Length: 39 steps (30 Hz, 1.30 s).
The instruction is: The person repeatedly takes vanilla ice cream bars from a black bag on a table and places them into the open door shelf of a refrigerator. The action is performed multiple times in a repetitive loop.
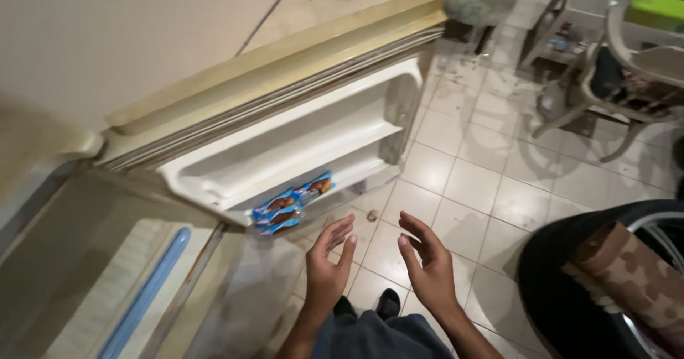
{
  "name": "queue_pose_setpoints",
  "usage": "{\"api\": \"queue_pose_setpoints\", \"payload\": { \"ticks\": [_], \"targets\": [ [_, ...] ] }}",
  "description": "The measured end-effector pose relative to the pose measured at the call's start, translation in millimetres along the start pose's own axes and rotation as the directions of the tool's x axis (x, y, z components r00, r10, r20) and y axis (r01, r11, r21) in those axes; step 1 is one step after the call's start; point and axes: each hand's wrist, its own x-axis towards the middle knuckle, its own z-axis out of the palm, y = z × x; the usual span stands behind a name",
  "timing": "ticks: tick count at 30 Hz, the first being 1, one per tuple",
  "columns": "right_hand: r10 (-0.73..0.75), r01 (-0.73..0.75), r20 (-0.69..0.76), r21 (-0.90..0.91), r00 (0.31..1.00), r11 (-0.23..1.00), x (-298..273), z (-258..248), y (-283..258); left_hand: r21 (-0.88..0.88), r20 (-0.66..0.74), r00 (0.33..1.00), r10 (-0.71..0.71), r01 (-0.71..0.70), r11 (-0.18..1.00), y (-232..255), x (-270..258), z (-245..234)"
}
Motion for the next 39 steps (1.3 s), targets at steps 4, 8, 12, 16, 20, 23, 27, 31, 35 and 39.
{"api": "queue_pose_setpoints", "payload": {
  "ticks": [4,8,12,16,20,23,27,31,35,39],
  "targets": [
    [-0.008,0.006,-0.055,-0.025,0.998,1.0,-4.5,-24.7,1.2,-0.011,0.028,0.999,-0.03,0.031,0.999,-7.6,5.3,24.1],
    [-0.007,-0.001,-0.124,-0.062,0.992,0.998,-13.4,-42.0,2.3,-0.012,0.103,0.994,0.02,-0.019,1.0,-4.4,9.8,40.7],
    [0.03,-0.046,-0.218,-0.07,0.976,0.996,-25.6,-48.4,4.0,-0.055,0.196,0.98,0.02,-0.01,0.998,-11.9,13.0,50.5],
    [0.07,-0.099,-0.32,-0.077,0.945,0.992,-39.8,-45.4,3.8,-0.008,0.301,0.953,0.047,-0.046,0.999,-0.2,18.6,50.2],
    [0.118,-0.154,-0.43,-0.049,0.895,0.987,-54.9,-39.9,2.6,-0.007,0.383,0.922,0.06,-0.062,0.998,-0.6,21.0,47.5],
    [0.156,-0.197,-0.486,-0.033,0.86,0.98,-65.1,-37.1,0.6,-0.016,0.42,0.905,0.063,-0.062,0.998,-1.3,20.2,46.5],
    [0.171,-0.198,-0.53,0.006,0.83,0.98,-76.9,-37.1,1.9,0.008,0.463,0.886,0.021,-0.028,1.0,3.6,16.4,47.9],
    [0.159,-0.184,-0.557,0.011,0.815,0.983,-83.1,-42.5,2.2,0.01,0.483,0.875,0.014,-0.022,1.0,2.1,13.7,54.6],
    [0.155,-0.187,-0.571,0.003,0.806,0.982,-87.6,-52.6,1.4,-0.028,0.478,0.877,0.047,-0.038,0.999,-1.0,9.6,65.8],
    [0.18,-0.213,-0.57,0.009,0.802,0.977,-91.7,-68.1,-0.2,-0.012,0.487,0.872,0.051,-0.052,0.999,3.9,3.8,80.1]
  ]
}}
